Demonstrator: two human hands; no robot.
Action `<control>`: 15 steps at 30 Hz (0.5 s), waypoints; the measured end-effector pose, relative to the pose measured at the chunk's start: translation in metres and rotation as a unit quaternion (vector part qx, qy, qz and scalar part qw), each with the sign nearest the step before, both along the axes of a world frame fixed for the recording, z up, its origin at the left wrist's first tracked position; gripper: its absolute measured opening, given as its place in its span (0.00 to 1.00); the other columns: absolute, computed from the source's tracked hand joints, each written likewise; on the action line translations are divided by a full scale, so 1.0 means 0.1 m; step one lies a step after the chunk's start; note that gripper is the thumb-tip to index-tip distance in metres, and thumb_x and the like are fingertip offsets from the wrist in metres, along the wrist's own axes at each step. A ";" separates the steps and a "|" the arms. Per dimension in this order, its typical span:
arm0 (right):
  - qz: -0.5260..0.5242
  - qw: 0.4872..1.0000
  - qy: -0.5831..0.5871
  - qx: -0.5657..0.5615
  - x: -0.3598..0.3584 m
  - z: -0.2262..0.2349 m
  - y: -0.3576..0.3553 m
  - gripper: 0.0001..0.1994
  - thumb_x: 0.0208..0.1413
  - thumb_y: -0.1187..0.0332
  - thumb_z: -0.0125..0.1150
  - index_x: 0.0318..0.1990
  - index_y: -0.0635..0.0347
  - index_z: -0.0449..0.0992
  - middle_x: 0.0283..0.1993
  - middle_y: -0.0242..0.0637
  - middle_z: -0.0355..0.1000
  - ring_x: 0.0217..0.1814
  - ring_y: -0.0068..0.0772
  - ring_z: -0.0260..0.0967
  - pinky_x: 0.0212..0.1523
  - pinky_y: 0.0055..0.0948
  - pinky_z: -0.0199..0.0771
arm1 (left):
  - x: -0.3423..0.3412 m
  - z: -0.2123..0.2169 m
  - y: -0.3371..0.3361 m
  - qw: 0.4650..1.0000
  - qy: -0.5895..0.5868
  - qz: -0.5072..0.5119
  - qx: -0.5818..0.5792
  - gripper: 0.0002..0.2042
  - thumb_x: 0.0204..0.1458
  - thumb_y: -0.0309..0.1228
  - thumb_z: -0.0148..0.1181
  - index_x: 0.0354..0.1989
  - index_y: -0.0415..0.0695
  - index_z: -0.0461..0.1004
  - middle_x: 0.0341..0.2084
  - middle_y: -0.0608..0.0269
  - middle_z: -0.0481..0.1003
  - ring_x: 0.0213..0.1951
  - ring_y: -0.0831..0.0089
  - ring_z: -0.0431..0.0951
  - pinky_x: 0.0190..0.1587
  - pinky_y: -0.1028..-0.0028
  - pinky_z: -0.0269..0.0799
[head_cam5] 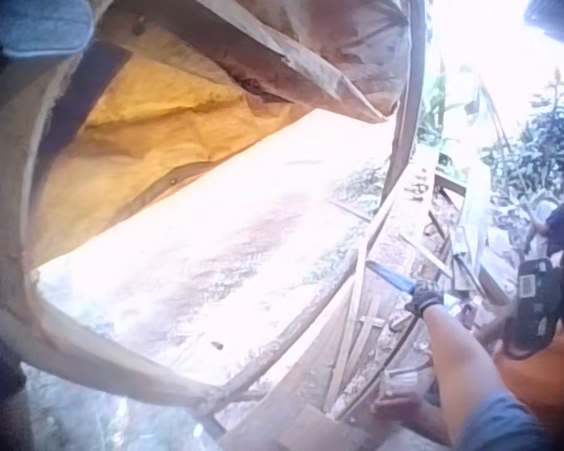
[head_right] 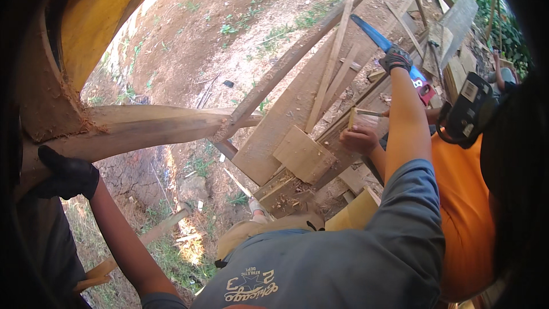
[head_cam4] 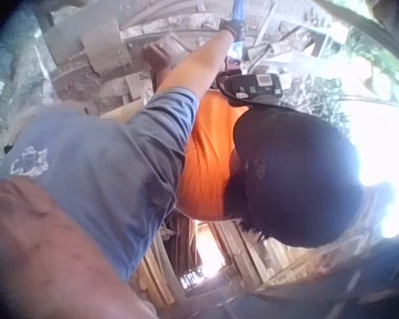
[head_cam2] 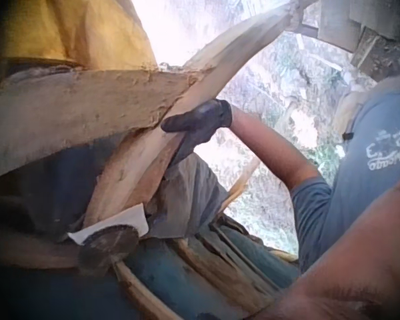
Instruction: The person sands a wooden crate by hand using sandpaper, turning it over to reach different sides, then stands up and picks up a hand saw.
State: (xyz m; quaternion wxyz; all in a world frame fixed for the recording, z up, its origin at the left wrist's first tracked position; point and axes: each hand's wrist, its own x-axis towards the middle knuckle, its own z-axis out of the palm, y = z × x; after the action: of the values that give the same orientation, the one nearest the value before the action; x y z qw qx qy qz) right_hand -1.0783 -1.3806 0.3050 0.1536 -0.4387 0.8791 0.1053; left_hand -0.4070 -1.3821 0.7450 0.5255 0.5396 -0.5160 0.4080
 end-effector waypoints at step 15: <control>-0.041 0.990 0.104 -0.083 -0.44 -0.20 0.00 0.18 0.64 0.57 0.51 0.56 0.47 0.80 0.56 0.46 0.80 0.60 0.49 0.78 0.58 0.49 0.78 | 0.13 -0.08 0.02 0.997 -0.005 0.066 0.029 0.62 0.50 0.62 0.68 0.75 0.28 0.36 0.66 0.20 0.56 0.63 0.37 0.69 0.63 0.48 0.69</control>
State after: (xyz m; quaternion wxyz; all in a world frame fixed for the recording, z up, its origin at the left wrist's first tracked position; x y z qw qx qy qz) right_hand -1.1220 -1.3804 0.2846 0.0285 -0.4004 0.9132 0.0707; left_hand -0.3942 -1.3798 0.7370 0.4793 0.5851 -0.4934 0.4294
